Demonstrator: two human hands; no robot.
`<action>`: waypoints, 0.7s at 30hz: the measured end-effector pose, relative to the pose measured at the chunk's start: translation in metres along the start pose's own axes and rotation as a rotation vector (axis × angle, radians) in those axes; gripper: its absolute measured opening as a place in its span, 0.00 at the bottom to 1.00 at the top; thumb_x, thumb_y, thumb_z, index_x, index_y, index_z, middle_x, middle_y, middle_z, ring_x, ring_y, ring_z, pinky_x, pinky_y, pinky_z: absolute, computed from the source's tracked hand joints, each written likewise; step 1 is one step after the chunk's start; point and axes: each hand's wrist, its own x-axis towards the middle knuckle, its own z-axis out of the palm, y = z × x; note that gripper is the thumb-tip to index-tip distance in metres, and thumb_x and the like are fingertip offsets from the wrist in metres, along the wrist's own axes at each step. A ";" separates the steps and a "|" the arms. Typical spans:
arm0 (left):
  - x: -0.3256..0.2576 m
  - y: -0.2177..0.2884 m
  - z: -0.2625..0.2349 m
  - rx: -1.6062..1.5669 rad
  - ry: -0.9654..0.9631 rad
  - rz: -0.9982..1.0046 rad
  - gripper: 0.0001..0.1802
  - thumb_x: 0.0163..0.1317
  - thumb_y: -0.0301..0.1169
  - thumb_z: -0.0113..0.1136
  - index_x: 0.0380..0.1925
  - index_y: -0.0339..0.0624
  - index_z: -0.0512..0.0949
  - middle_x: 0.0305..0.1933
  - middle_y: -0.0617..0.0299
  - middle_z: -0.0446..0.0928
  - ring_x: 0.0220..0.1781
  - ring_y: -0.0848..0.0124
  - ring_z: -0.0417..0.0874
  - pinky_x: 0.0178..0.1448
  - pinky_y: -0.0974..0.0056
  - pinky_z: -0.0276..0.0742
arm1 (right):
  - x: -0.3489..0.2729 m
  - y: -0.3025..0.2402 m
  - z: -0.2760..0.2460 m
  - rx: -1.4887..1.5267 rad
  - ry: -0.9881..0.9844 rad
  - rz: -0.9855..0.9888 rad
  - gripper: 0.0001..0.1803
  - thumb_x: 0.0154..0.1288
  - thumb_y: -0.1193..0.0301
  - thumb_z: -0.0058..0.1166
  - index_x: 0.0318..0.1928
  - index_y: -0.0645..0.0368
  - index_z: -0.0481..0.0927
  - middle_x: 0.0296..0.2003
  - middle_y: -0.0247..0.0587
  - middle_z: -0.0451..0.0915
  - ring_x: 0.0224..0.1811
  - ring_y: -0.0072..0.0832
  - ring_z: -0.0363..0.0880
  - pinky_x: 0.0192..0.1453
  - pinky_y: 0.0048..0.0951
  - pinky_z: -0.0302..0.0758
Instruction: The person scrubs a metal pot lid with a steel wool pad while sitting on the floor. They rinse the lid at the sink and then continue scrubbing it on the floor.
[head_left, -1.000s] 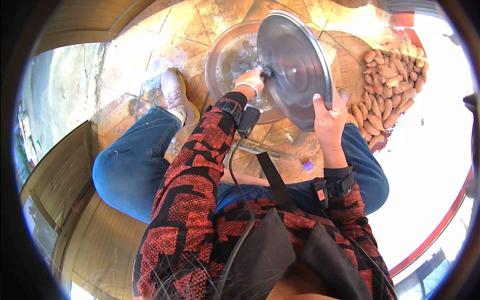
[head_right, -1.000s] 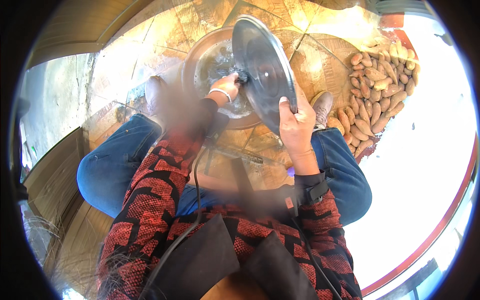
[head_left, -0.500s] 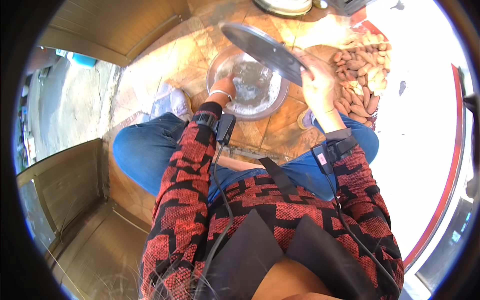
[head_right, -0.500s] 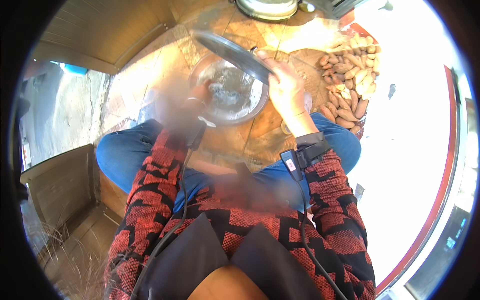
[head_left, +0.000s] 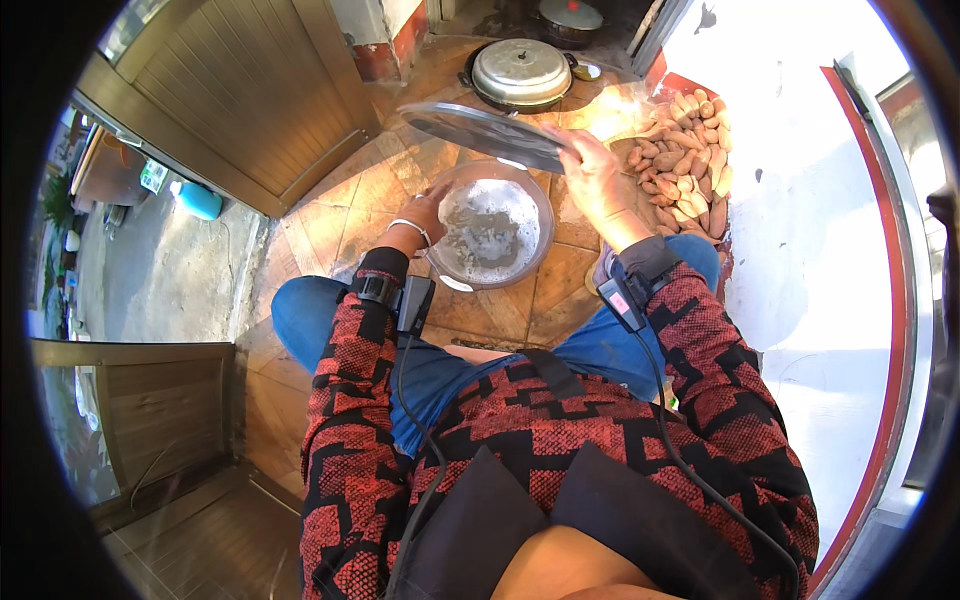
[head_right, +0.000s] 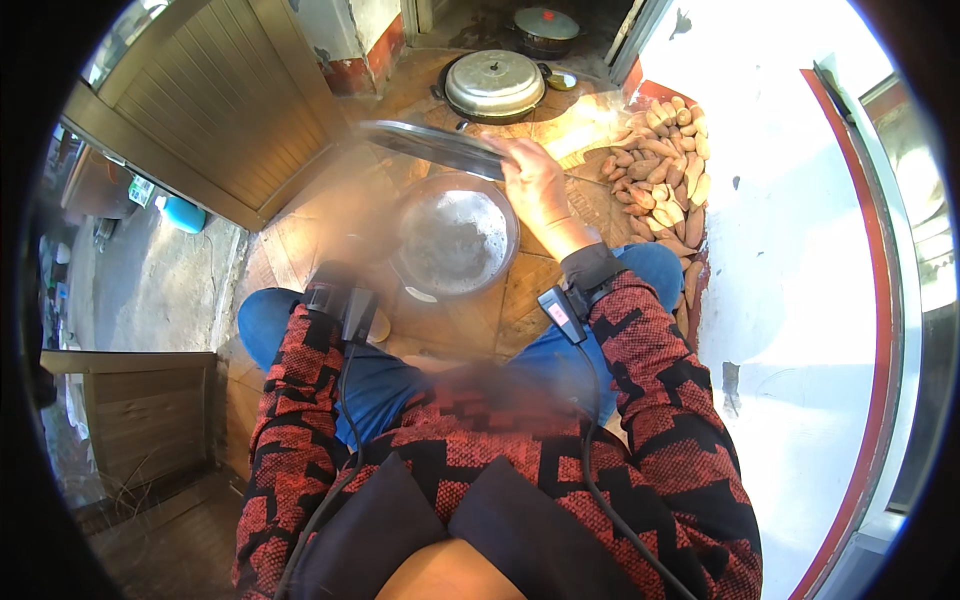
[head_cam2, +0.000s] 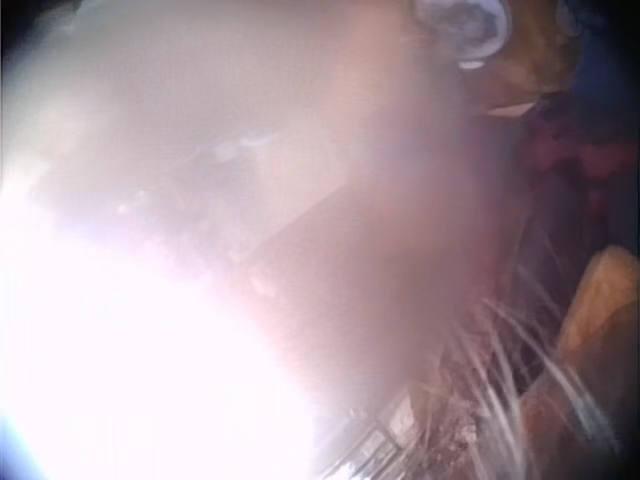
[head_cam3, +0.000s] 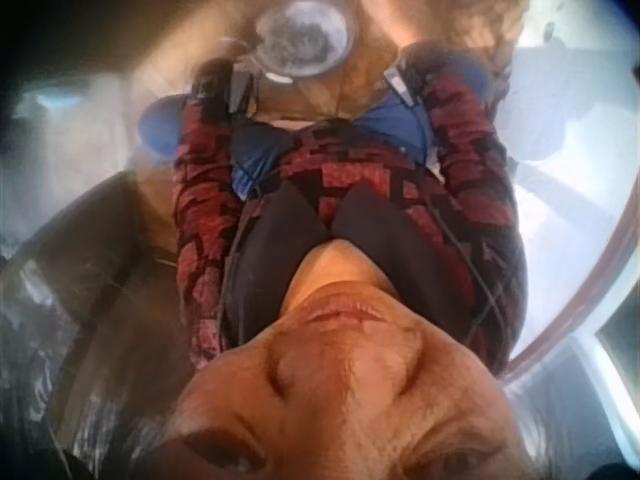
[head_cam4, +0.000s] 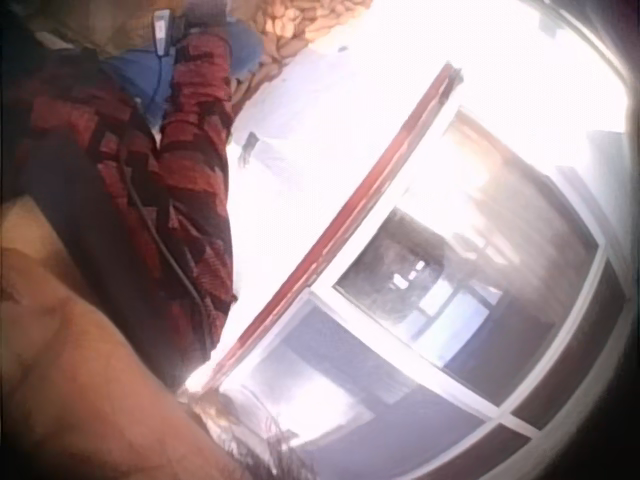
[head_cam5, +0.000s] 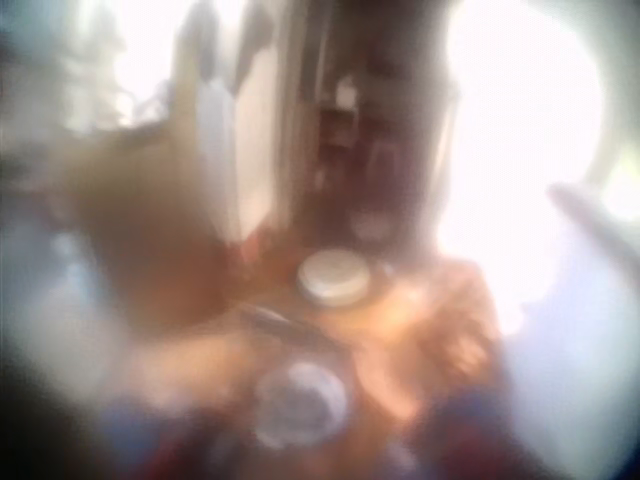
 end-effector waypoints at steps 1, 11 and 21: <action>-0.004 0.008 -0.017 0.067 -0.005 0.031 0.32 0.56 0.32 0.62 0.65 0.50 0.72 0.66 0.45 0.72 0.64 0.47 0.76 0.64 0.52 0.75 | 0.002 0.003 -0.006 0.035 0.021 0.067 0.13 0.65 0.77 0.57 0.50 0.60 0.84 0.33 0.39 0.82 0.34 0.23 0.77 0.43 0.27 0.76; 0.027 0.008 -0.071 -0.270 0.185 -0.053 0.14 0.58 0.34 0.63 0.44 0.49 0.83 0.41 0.47 0.84 0.44 0.50 0.85 0.52 0.54 0.79 | 0.033 0.126 -0.027 0.952 0.476 0.865 0.18 0.68 0.79 0.56 0.57 0.70 0.75 0.49 0.47 0.82 0.50 0.35 0.81 0.57 0.36 0.77; 0.076 -0.050 0.020 0.071 -0.085 -0.019 0.26 0.60 0.24 0.55 0.59 0.56 0.76 0.49 0.49 0.79 0.43 0.50 0.82 0.49 0.52 0.80 | 0.064 0.205 0.024 0.515 0.362 1.162 0.17 0.70 0.70 0.59 0.53 0.68 0.78 0.46 0.44 0.81 0.46 0.28 0.79 0.51 0.29 0.76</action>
